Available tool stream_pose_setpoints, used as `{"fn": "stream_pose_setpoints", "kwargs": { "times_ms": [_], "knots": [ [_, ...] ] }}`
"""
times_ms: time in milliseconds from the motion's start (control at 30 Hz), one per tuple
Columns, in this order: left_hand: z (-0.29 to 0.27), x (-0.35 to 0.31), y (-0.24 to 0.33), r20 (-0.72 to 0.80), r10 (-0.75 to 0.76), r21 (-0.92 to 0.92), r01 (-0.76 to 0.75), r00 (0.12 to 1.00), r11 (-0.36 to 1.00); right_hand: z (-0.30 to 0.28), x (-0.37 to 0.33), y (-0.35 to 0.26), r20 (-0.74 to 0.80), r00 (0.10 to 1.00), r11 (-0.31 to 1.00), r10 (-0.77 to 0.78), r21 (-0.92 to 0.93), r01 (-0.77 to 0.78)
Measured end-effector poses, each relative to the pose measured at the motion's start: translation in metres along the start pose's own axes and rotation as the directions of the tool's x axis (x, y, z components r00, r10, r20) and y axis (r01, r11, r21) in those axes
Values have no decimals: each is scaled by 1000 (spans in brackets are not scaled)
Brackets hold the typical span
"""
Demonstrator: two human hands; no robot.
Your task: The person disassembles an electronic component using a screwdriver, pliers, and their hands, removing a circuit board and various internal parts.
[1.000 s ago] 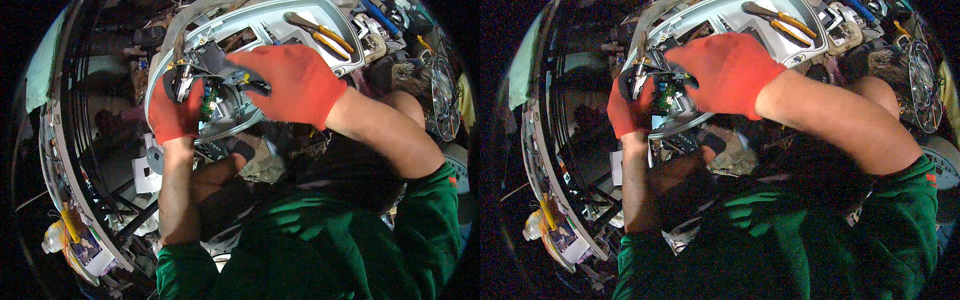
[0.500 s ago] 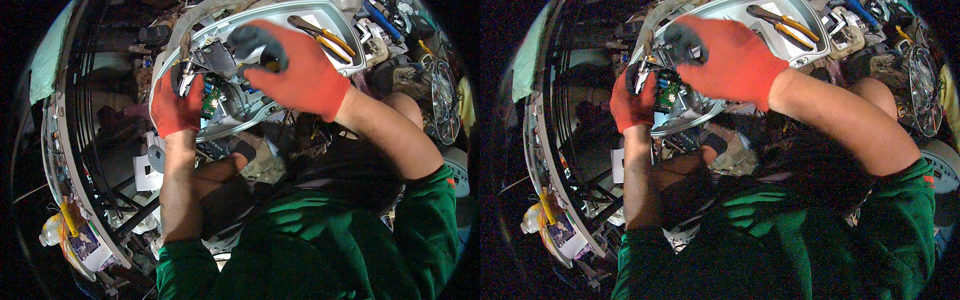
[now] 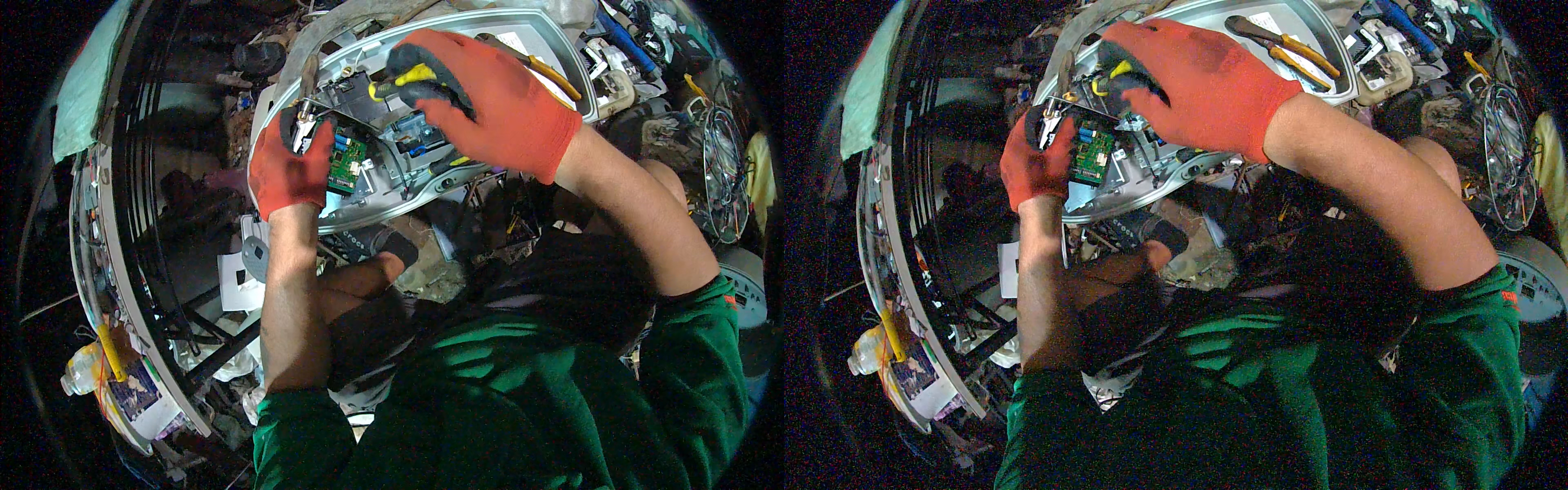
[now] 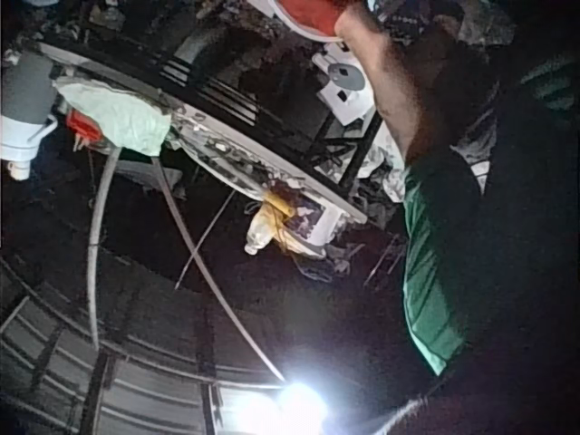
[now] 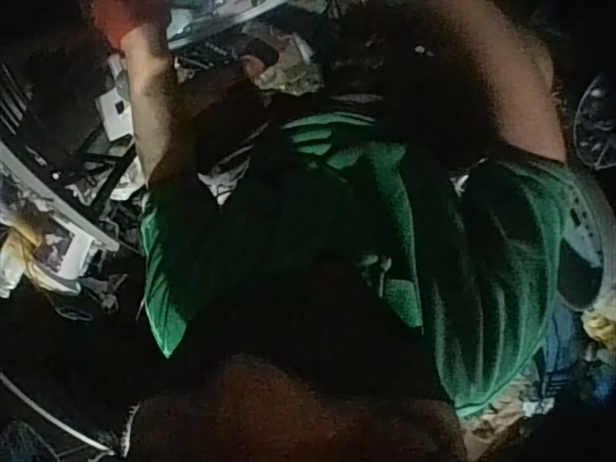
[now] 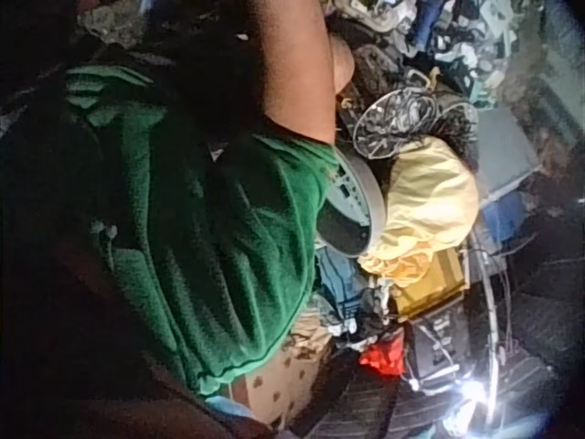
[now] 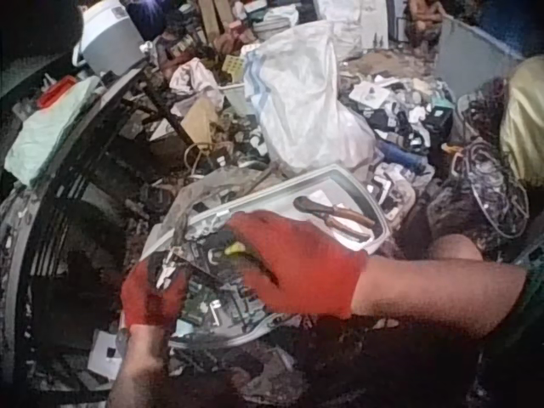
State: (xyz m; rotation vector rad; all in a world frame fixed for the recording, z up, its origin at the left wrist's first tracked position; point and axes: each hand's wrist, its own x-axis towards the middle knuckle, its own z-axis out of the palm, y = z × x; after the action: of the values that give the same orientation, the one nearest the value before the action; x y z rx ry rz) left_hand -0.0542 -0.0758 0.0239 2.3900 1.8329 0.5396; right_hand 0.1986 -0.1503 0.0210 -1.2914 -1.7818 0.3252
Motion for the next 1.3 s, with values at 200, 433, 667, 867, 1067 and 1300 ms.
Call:
{"fn": "stream_pose_setpoints", "kwargs": {
  "times_ms": [200,433,667,867,1067,1300],
  "knots": [
    [-1,1,-3,21,9,-5,-9,1000,1000,-11,6,-13,120,985,992,121,26,-125],
    [0,2,0,-1,0,28,0,1000,1000,-12,10,-11,64,976,978,-206,-19,208],
    [-1,1,-5,6,-26,55,26,1000,998,-10,20,-16,157,977,988,145,26,-151],
    [-1,2,-1,22,-37,58,36,999,998,-19,21,-4,272,962,990,2,133,-40],
    [0,7,-15,54,-82,112,75,995,991,-17,41,-9,320,945,997,74,-6,-76],
    [0,12,-11,72,-89,180,75,993,981,-11,56,-14,268,960,991,86,73,-110]
  ]
}}
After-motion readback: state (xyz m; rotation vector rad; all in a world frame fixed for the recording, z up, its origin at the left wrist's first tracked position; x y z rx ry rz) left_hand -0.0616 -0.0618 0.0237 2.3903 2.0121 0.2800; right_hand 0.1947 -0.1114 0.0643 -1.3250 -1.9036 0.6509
